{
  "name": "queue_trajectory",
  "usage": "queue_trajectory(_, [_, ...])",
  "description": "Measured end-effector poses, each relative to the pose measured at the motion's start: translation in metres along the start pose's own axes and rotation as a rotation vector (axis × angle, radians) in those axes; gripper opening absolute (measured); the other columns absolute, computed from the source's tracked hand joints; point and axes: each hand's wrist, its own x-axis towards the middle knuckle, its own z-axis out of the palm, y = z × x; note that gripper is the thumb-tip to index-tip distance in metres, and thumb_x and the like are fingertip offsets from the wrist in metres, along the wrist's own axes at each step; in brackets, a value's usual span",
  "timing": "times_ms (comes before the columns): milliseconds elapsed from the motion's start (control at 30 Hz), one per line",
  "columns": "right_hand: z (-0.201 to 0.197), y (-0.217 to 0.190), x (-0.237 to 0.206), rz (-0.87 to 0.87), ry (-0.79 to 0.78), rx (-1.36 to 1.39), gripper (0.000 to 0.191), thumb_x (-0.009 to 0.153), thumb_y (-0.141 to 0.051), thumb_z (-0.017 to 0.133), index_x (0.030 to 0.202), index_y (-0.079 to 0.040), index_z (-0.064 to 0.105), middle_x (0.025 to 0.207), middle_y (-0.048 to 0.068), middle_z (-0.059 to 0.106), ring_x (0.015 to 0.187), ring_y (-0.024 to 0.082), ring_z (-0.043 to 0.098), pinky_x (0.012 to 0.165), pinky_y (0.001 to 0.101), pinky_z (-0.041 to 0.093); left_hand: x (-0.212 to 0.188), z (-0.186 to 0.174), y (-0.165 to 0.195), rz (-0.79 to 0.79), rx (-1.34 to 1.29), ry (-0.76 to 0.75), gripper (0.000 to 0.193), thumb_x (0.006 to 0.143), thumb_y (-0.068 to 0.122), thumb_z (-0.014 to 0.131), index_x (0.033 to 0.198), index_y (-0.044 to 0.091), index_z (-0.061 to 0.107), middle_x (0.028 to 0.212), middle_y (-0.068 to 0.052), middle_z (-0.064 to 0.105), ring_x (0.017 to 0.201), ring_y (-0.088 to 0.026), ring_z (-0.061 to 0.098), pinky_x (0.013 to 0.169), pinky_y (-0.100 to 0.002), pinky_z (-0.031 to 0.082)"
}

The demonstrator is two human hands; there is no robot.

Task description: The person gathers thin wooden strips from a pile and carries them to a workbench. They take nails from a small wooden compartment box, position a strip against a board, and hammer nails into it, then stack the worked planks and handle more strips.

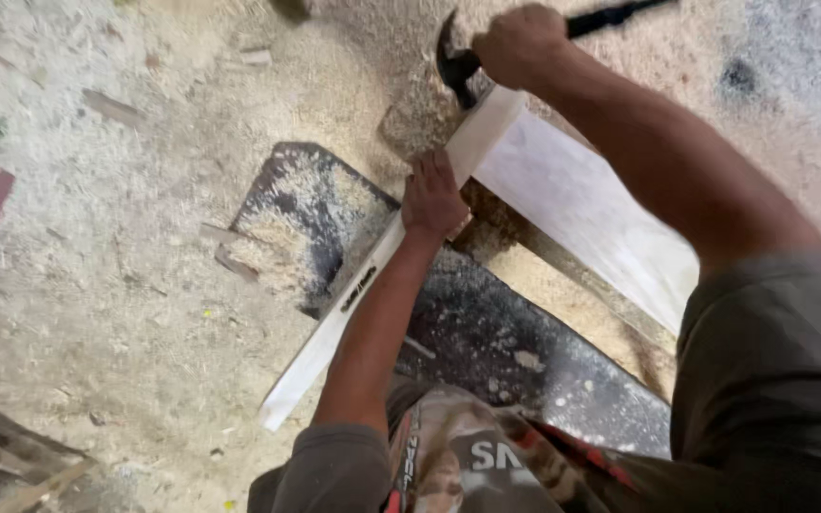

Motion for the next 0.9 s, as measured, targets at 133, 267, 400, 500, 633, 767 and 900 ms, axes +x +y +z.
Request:
queue_trajectory(133, [0.018, 0.066, -0.046, 0.020, 0.250, 0.275, 0.029, 0.112, -0.012, 0.054, 0.089, 0.002, 0.063, 0.069, 0.021, 0.057, 0.062, 0.036, 0.056, 0.050, 0.0505, 0.038, -0.001, 0.002, -0.001, -0.107, -0.082, -0.157, 0.072, 0.080, 0.024, 0.071, 0.134, -0.004, 0.033, 0.128, -0.024, 0.047, 0.115, -0.041, 0.051, 0.094, -0.049, 0.049])
queue_trajectory(267, [0.026, 0.133, -0.095, 0.364, 0.239, 0.391, 0.015, 0.099, -0.018, 0.061, 0.105, -0.005, 0.065, 0.085, 0.020, 0.063, 0.073, 0.033, 0.063, 0.055, 0.0465, 0.048, -0.003, 0.003, 0.001, -0.138, -0.072, -0.146, 0.055, 0.080, 0.012, 0.067, 0.126, 0.001, 0.039, 0.127, -0.021, 0.048, 0.116, -0.038, 0.053, 0.096, -0.046, 0.052])
queue_trajectory(400, [0.044, 0.127, -0.117, 0.328, 0.115, 0.109, 0.049, 0.080, -0.001, 0.065, 0.127, -0.012, 0.069, 0.108, 0.024, 0.070, 0.094, 0.040, 0.067, 0.069, 0.0480, 0.053, -0.001, -0.002, 0.007, -0.127, -0.030, -0.068, 0.062, 0.073, 0.015, 0.072, 0.124, 0.000, 0.039, 0.124, -0.020, 0.049, 0.111, -0.038, 0.054, 0.091, -0.046, 0.053])
queue_trajectory(500, [0.035, 0.126, -0.123, 0.400, -0.121, 0.054, 0.039, 0.091, -0.008, 0.064, 0.129, -0.016, 0.070, 0.111, 0.023, 0.071, 0.098, 0.040, 0.066, 0.077, 0.0503, 0.052, 0.001, -0.011, 0.010, -0.153, -0.036, -0.082, 0.059, 0.076, 0.014, 0.073, 0.124, 0.003, 0.040, 0.124, -0.019, 0.050, 0.112, -0.037, 0.055, 0.091, -0.046, 0.054])
queue_trajectory(633, [0.004, 0.150, -0.134, 0.452, -0.088, 0.012, 0.037, 0.092, -0.009, 0.064, 0.128, -0.015, 0.070, 0.110, 0.023, 0.071, 0.097, 0.040, 0.067, 0.076, 0.0515, 0.052, -0.001, -0.018, 0.012, -0.184, -0.048, -0.166, 0.064, 0.071, 0.020, 0.077, 0.119, 0.002, 0.040, 0.121, -0.020, 0.049, 0.111, -0.039, 0.054, 0.092, -0.046, 0.053])
queue_trajectory(767, [0.018, 0.134, -0.134, 0.424, -0.126, -0.004, 0.035, 0.092, -0.010, 0.064, 0.126, -0.015, 0.070, 0.109, 0.023, 0.071, 0.095, 0.041, 0.067, 0.075, 0.0526, 0.053, -0.002, -0.016, 0.012, -0.176, -0.023, -0.114, 0.060, 0.075, 0.021, 0.078, 0.119, 0.002, 0.042, 0.121, -0.019, 0.049, 0.112, -0.039, 0.054, 0.093, -0.046, 0.054])
queue_trajectory(900, [0.022, 0.125, -0.127, 0.375, -0.175, -0.015, 0.033, 0.092, -0.011, 0.064, 0.125, -0.014, 0.071, 0.108, 0.023, 0.071, 0.093, 0.041, 0.067, 0.074, 0.0537, 0.054, -0.001, -0.006, 0.010, -0.165, -0.033, -0.056, 0.059, 0.077, 0.017, 0.076, 0.123, 0.002, 0.042, 0.122, -0.019, 0.049, 0.113, -0.040, 0.054, 0.093, -0.047, 0.053])
